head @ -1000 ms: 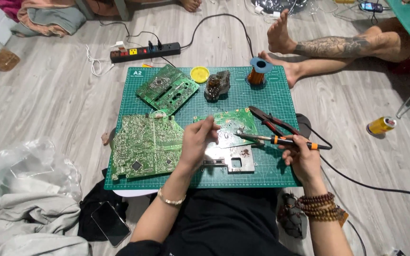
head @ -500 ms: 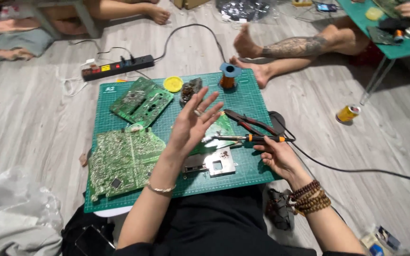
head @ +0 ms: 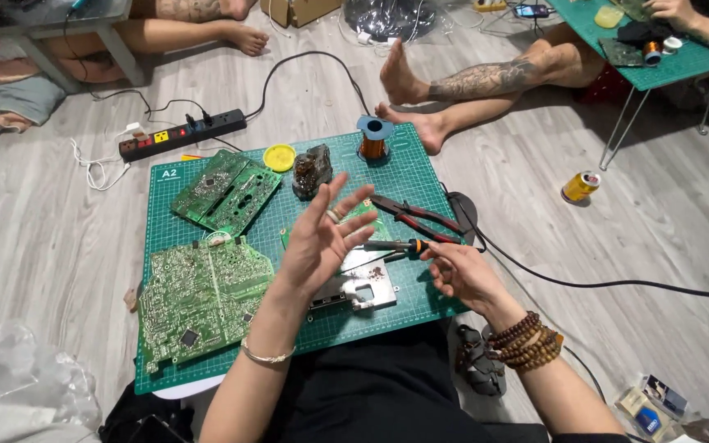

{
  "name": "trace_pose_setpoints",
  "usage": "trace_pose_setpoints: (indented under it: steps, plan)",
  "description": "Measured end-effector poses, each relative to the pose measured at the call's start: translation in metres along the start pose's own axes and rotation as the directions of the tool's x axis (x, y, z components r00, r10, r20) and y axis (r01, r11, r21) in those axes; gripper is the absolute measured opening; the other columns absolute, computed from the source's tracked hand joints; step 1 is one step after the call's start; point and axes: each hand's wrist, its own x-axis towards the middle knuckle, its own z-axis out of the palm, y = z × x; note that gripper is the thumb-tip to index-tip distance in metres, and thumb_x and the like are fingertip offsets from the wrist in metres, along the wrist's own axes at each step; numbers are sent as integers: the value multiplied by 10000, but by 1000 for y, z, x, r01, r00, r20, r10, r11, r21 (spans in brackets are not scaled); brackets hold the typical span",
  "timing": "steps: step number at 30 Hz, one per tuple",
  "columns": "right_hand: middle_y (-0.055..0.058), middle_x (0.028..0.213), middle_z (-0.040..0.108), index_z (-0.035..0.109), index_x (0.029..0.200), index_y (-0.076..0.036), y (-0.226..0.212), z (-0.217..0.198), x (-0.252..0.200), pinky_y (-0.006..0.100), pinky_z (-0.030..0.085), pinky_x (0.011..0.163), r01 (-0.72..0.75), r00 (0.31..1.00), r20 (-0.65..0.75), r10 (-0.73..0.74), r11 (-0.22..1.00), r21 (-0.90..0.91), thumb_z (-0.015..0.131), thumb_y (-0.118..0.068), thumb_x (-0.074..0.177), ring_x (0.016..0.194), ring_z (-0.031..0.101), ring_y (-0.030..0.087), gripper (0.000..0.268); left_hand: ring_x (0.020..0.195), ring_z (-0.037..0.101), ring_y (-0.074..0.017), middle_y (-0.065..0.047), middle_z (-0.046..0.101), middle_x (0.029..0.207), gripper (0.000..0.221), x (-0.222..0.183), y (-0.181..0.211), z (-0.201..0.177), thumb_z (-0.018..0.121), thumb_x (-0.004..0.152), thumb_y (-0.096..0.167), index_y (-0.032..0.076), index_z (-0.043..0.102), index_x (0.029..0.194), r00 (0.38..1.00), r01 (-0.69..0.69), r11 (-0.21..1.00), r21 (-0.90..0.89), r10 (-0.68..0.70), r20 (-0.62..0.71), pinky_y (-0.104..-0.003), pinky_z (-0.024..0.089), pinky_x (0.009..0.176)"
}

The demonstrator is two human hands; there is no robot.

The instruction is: Soldering electronic components onto circuit boards using a soldering iron and solder wire on a cutting mat.

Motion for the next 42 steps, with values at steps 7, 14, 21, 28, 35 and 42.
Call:
trace_pose_setpoints:
  steps: [7,14,21,28,35,42]
  plan:
    - [136,648,542,579,1272,76,-10,46,-19,246,454,291,68,970,226,-91,992,108,516,-354,975,426,580,205,527,807,715,-296,-293,414,1377,1204,-8,-27,18,514,799,776,24,-45,1554,991,7,1000,23,-10,133,-354,673,550]
    - [267,622,615,608,1180,104,31,42,-11,400,552,324,177,911,322,-255,951,254,448,-307,1002,403,650,348,476,541,683,-205,-164,656,689,478,-49,-49,19,450,1032,341,-79,677,1009,914,173,956,235,-245,324,-303,620,500]
    - [173,1253,666,601,1292,41,2,94,-76,317,427,777,347,517,848,-113,934,-87,543,-329,877,924,555,189,559,913,677,-162,-48,729,1073,390,-108,-42,37,609,902,373,159,666,1223,582,-140,453,881,-682,443,-281,550,850]
    - [165,1374,598,492,1384,23,-4,106,-90,342,492,959,535,396,918,31,805,-258,533,-280,934,1162,623,250,544,1113,663,-337,-124,684,1217,553,-135,-55,1,508,879,519,131,620,1259,574,-380,301,875,-665,478,-409,520,990]
    - [130,1276,669,621,1208,10,53,88,-80,354,554,875,625,540,840,54,643,-443,448,-176,952,1039,693,285,360,1071,624,-374,-188,646,1217,595,-160,-7,4,568,847,458,46,595,1276,686,-268,201,942,-647,333,-434,482,926]
    - [99,1029,737,659,1124,-78,131,54,-26,371,526,725,640,766,602,-224,348,-685,460,-235,949,799,669,284,307,855,682,-318,-144,708,1089,588,-172,6,2,520,883,475,67,607,1297,740,-117,80,990,-658,141,-375,521,754]
